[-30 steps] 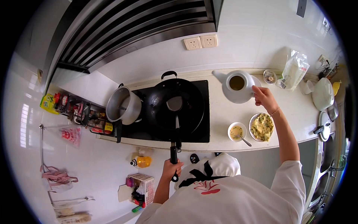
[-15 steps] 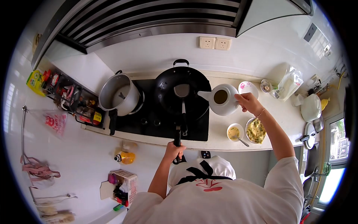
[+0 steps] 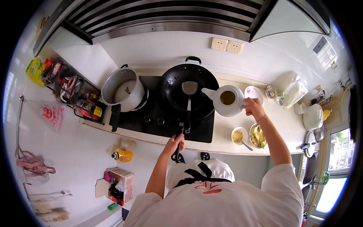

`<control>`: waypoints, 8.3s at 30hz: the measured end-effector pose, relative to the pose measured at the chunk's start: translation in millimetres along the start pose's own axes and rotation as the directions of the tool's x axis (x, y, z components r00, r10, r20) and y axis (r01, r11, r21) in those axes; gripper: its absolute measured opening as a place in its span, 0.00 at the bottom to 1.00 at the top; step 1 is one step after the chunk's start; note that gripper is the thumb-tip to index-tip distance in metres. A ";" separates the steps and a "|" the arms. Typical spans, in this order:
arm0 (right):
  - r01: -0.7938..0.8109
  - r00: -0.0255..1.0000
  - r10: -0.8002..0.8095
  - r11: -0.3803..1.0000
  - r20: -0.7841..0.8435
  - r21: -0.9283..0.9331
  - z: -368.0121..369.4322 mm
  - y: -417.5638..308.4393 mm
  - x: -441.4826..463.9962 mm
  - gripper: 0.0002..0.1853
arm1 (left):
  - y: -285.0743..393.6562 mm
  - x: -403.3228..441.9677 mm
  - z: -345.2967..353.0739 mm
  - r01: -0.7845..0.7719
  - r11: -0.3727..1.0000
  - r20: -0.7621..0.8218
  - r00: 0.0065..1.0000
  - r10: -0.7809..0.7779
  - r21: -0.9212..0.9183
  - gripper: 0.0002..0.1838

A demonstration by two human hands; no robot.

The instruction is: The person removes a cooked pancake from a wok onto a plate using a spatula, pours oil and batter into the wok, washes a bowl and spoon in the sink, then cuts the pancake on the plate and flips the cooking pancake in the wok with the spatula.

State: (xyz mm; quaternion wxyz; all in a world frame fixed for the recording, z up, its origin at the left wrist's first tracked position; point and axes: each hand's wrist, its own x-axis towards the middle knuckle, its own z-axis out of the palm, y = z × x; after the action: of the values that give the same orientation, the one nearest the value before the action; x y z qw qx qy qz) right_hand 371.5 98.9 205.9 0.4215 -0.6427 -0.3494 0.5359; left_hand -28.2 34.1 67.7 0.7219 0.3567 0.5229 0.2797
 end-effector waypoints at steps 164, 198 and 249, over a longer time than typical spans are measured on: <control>-0.412 0.876 0.470 0.847 -0.110 0.337 -30.0 239.0 -34.1 0.13 | 60.3 -121.4 -11.3 -0.069 0.888 -0.547 0.765 0.339 0.454 0.19; 0.124 0.980 -0.197 0.607 0.002 -0.785 202.1 -9.9 89.5 0.14 | 60.6 -131.6 -6.7 -0.067 0.790 -0.519 0.720 0.461 0.609 0.20; 0.483 0.542 -0.795 0.031 0.271 -0.875 189.2 -78.1 74.2 0.34 | 56.4 -108.5 -12.0 -0.082 0.777 -0.497 0.726 0.476 0.625 0.22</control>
State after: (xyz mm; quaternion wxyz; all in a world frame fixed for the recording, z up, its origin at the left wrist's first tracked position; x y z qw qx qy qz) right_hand 199.2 228.6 234.9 0.2530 -0.5940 -0.7578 -0.0945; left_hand -73.7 -14.3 171.1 0.3117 0.5159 0.7282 0.3263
